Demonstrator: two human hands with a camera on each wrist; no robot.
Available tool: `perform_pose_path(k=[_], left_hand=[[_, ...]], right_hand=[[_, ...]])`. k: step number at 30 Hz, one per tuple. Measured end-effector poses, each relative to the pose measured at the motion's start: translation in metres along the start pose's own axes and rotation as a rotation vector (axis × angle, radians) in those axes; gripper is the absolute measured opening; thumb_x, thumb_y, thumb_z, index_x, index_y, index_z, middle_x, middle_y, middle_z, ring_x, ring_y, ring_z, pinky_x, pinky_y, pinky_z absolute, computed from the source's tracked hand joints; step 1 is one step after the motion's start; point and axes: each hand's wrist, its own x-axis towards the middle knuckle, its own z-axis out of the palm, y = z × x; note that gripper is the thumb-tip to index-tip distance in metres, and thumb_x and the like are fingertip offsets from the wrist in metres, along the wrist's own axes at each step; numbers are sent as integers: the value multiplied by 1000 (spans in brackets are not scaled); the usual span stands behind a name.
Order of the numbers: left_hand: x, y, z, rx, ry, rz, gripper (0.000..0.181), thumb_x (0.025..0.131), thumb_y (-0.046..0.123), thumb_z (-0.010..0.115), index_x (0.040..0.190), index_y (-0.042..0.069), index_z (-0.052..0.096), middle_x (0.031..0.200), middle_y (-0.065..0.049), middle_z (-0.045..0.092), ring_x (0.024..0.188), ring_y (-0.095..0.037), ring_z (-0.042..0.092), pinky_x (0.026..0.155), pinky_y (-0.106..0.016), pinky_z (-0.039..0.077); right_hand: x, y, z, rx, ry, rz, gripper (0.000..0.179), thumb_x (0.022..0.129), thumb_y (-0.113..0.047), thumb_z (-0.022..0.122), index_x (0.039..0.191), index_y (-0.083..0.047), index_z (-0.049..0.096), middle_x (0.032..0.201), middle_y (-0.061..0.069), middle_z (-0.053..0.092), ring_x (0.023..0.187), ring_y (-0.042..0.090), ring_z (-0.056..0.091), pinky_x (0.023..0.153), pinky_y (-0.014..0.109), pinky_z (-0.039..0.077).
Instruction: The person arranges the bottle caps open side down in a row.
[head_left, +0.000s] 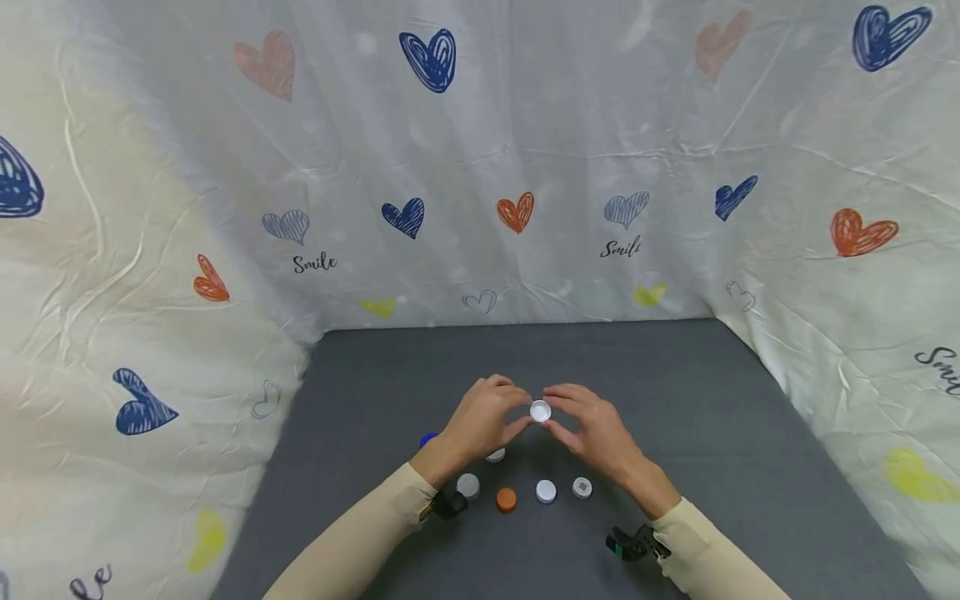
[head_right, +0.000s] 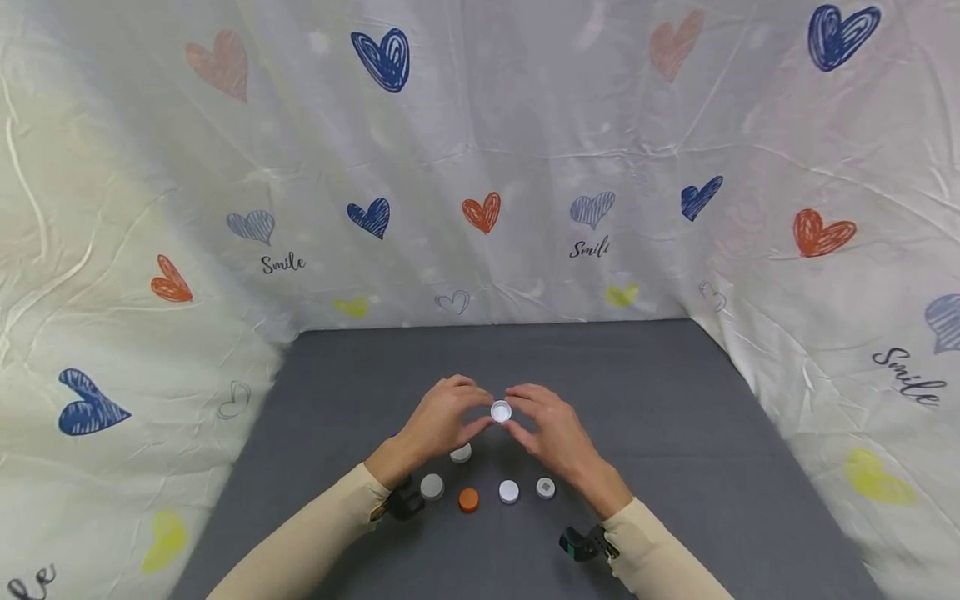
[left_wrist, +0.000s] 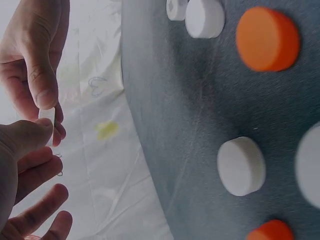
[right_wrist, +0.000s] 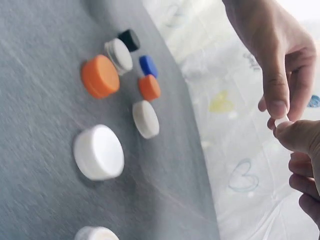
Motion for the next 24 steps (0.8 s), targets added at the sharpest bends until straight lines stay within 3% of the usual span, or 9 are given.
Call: perform_pose_path(k=[12, 24], left_hand=[[-32, 1, 1, -26, 64, 35, 28, 86, 33, 81, 109, 18, 77, 109, 6, 75, 102, -13, 63, 81, -30, 52], [-41, 1, 2, 9, 264, 137, 38, 80, 22, 86, 115, 15, 74, 116, 2, 73, 98, -15, 63, 75, -28, 51]], right_hand=[[-12, -18, 13, 56, -20, -35, 45, 80, -17, 85, 122, -8, 72, 125, 8, 69, 118, 26, 63, 91, 45, 55], [-8, -22, 11, 133, -39, 39, 33, 88, -22, 78, 120, -14, 72, 125, 3, 68, 118, 20, 64, 90, 43, 56]])
